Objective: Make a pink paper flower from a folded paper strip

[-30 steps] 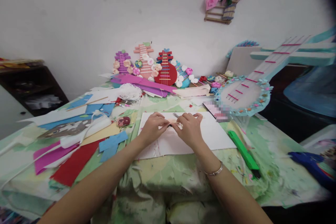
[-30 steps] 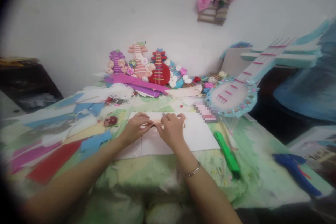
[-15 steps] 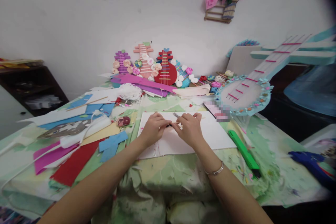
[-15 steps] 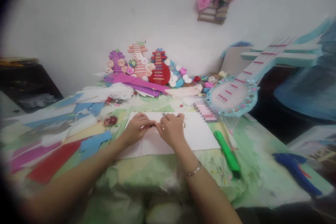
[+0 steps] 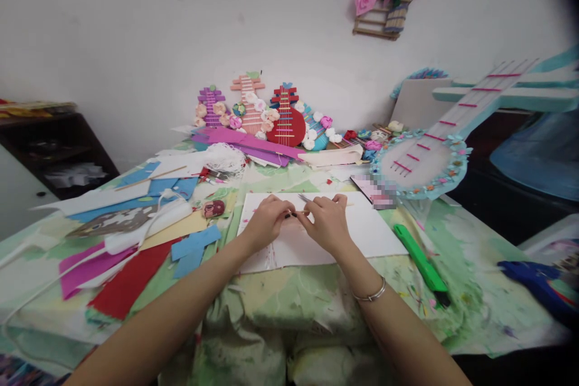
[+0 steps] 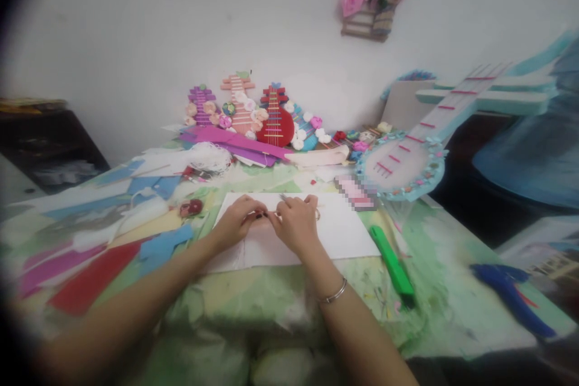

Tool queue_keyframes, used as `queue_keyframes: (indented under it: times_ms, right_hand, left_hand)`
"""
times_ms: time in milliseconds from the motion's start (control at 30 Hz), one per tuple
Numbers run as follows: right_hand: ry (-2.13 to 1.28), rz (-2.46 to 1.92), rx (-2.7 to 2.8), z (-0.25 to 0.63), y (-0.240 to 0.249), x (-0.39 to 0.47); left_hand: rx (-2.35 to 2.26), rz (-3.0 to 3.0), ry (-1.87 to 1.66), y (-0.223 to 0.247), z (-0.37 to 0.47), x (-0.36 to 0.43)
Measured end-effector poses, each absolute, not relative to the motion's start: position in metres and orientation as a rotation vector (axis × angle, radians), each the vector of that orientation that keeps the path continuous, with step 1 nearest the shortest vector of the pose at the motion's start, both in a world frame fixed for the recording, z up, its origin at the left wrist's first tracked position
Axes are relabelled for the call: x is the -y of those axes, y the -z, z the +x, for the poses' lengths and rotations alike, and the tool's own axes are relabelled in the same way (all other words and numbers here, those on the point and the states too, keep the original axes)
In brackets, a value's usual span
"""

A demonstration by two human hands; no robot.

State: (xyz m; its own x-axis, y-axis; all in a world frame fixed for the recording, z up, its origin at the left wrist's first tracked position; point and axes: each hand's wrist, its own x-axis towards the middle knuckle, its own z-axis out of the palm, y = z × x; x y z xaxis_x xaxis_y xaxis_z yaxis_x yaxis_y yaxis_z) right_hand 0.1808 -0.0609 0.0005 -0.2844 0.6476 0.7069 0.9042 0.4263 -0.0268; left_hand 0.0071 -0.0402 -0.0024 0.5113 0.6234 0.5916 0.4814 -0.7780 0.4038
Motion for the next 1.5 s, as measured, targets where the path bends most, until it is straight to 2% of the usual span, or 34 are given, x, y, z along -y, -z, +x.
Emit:
queue_keyframes:
  times_ms: [333,833,1133,1500]
  right_hand:
    - [0.565,-1.241,2.036,0.1788,0.0014,0.0627]
    - [0.623,-1.253,2.056,0.1789,0.0007,0.0633]
    - [0.629,-1.21,2.074,0.1772,-0.0005,0.0656]
    - [0.682,-1.123,2.133,0.1773,-0.0023,0.0684]
  left_hand:
    - [-1.072,2.485,-1.18,0.0054,0.0071,0.0385]
    - [-0.915,2.544,-1.199,0.0046,0.0068,0.039]
    - [-1.115,2.455,-1.25,0.0069,0.007,0.0411]
    - [-1.071,2.409,-1.054,0.0043,0.0072,0.0384]
